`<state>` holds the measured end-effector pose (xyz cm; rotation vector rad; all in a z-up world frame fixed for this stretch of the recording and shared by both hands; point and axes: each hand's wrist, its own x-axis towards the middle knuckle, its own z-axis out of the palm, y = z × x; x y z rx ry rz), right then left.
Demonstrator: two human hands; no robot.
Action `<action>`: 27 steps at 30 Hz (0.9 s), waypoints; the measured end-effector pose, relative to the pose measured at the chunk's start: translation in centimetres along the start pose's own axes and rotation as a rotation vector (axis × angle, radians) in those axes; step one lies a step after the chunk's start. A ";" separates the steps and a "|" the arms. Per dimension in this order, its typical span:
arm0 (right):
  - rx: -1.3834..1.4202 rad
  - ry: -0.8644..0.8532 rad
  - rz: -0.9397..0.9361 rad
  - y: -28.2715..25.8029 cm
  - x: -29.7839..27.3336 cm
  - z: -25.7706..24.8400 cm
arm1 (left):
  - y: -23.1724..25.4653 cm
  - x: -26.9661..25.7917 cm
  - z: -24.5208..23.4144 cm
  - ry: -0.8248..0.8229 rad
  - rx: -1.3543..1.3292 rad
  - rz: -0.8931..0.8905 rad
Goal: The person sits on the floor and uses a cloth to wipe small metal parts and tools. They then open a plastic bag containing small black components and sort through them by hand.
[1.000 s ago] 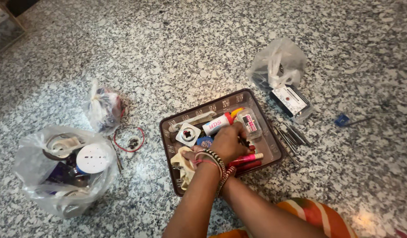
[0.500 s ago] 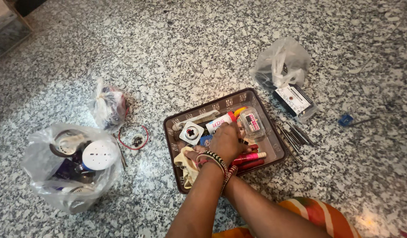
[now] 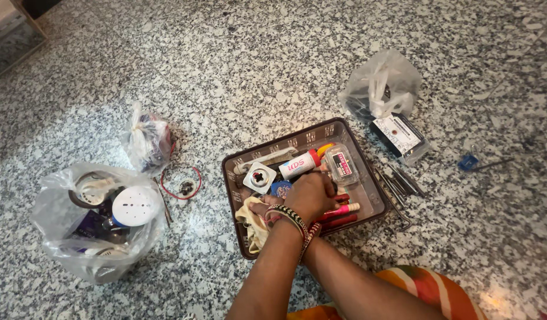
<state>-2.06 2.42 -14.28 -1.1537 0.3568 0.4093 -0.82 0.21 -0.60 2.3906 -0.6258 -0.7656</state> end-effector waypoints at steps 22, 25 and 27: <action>-0.415 0.244 -0.951 -6.3 -6.6 2.4 | 2.8 -8.6 -4.7 0.839 -0.698 0.386; 0.068 0.059 -0.377 -7.7 -6.5 1.8 | 0.4 -9.4 -5.5 0.951 -0.776 0.409; 0.166 0.220 -0.136 -8.6 -6.1 2.4 | -2.1 -10.0 -5.9 1.031 -0.836 0.354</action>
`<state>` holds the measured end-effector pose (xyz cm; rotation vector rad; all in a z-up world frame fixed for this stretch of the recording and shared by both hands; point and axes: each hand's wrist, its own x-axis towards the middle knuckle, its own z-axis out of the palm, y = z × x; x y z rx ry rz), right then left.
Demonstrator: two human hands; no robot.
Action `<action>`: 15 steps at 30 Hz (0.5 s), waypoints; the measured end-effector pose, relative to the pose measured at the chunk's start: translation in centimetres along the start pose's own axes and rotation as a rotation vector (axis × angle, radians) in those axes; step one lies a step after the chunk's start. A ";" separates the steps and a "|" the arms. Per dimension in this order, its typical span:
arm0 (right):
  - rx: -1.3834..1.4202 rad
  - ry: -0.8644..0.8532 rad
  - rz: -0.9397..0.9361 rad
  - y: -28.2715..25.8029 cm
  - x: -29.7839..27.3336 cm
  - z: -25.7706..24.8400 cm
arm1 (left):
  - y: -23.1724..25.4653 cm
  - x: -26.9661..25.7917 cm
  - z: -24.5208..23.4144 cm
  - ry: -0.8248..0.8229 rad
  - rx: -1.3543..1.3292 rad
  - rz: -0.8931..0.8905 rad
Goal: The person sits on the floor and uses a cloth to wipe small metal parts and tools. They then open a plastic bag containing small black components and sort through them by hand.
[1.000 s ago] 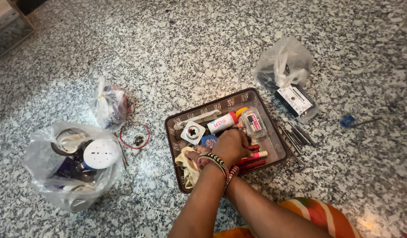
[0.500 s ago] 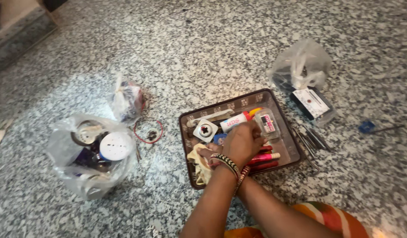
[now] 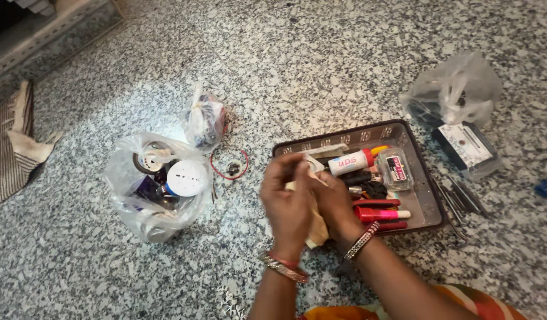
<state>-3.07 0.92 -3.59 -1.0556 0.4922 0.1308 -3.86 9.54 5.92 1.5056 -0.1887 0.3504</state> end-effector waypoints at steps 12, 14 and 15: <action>0.052 -0.043 0.016 -1.8 -2.1 1.5 | -11.9 1.4 -11.7 -0.161 1.085 -0.240; 0.052 -0.058 0.024 -1.7 -2.2 1.6 | -12.6 1.9 -12.2 -0.181 1.122 -0.154; 0.052 -0.065 0.029 -1.6 -2.2 1.6 | -12.7 2.3 -12.3 -0.191 1.141 -0.111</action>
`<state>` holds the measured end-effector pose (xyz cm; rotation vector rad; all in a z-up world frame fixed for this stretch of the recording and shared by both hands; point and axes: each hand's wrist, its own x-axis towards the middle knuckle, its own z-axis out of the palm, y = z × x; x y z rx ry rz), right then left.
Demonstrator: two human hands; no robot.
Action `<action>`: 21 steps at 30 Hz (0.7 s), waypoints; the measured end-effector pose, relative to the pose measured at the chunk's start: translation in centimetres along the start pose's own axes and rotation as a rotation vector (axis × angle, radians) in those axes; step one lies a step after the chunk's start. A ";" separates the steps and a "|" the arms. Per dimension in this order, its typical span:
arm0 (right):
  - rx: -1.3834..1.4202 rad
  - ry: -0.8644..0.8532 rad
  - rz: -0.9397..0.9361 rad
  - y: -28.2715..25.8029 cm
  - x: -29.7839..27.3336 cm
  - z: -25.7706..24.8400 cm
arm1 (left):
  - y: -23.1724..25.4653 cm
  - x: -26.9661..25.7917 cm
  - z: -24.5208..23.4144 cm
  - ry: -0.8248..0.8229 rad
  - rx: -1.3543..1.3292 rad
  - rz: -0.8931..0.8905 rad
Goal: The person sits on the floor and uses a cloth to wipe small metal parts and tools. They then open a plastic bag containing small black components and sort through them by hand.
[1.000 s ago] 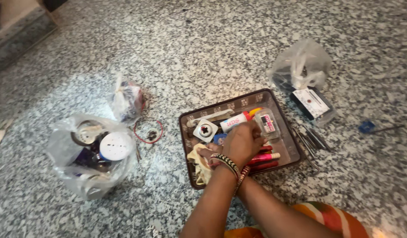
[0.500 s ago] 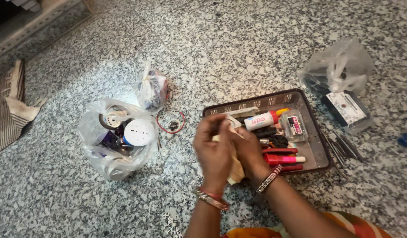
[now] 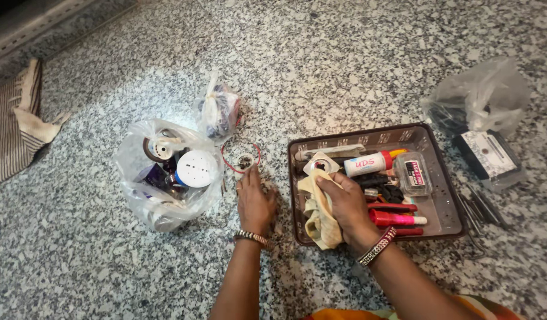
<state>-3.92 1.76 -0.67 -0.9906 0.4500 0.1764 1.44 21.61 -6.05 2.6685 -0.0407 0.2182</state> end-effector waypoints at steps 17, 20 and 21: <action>-0.008 -0.020 -0.003 0.2 -0.1 0.0 | -0.2 -1.8 0.9 0.170 -0.148 -0.100; -0.006 -0.026 -0.001 0.0 -0.1 0.2 | -0.6 -1.1 1.2 0.187 -0.139 -0.134; -0.003 -0.027 0.000 -0.1 -0.2 0.3 | -0.7 -1.0 1.3 0.197 -0.131 -0.132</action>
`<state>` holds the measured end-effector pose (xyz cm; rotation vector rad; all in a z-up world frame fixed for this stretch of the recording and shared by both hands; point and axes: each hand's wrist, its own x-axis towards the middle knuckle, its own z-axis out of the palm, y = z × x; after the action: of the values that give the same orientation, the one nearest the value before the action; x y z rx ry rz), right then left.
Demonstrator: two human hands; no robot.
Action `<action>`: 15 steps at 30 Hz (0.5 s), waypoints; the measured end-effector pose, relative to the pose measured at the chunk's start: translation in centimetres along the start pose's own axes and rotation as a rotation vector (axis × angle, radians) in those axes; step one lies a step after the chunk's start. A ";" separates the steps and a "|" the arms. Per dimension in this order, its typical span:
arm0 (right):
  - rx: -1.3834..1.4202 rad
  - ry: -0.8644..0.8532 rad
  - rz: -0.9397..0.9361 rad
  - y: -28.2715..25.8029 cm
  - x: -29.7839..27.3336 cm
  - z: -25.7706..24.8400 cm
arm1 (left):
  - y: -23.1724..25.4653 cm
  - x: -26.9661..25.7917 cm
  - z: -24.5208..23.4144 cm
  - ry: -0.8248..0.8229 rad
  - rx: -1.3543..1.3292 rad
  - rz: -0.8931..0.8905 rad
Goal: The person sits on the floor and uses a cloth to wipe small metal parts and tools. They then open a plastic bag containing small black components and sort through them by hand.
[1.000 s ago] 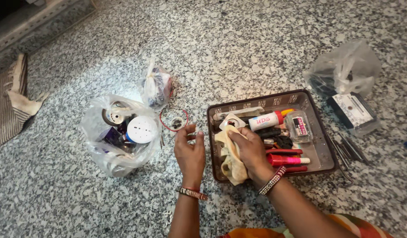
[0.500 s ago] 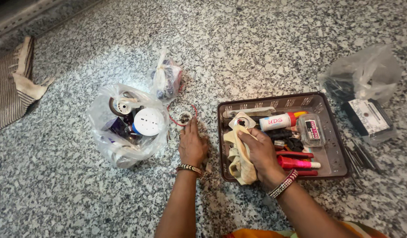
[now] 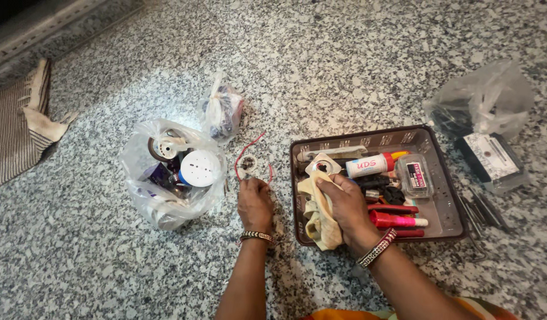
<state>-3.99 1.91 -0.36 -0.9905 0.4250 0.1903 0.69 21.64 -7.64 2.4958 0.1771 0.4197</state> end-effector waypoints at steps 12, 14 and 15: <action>0.021 0.007 0.008 -0.3 -0.2 -0.1 | 2.6 1.0 -2.2 0.403 -0.256 0.053; 0.034 -0.005 0.000 -0.3 -0.2 -0.1 | 3.5 0.5 -3.0 0.395 -0.298 -0.038; 0.040 -0.010 -0.005 -0.3 -0.2 -0.1 | 4.0 0.2 -3.3 0.390 -0.319 -0.084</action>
<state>-4.07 1.67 -0.07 -0.9506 0.4162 0.1815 -0.11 20.20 -2.65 2.0668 0.3388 0.8287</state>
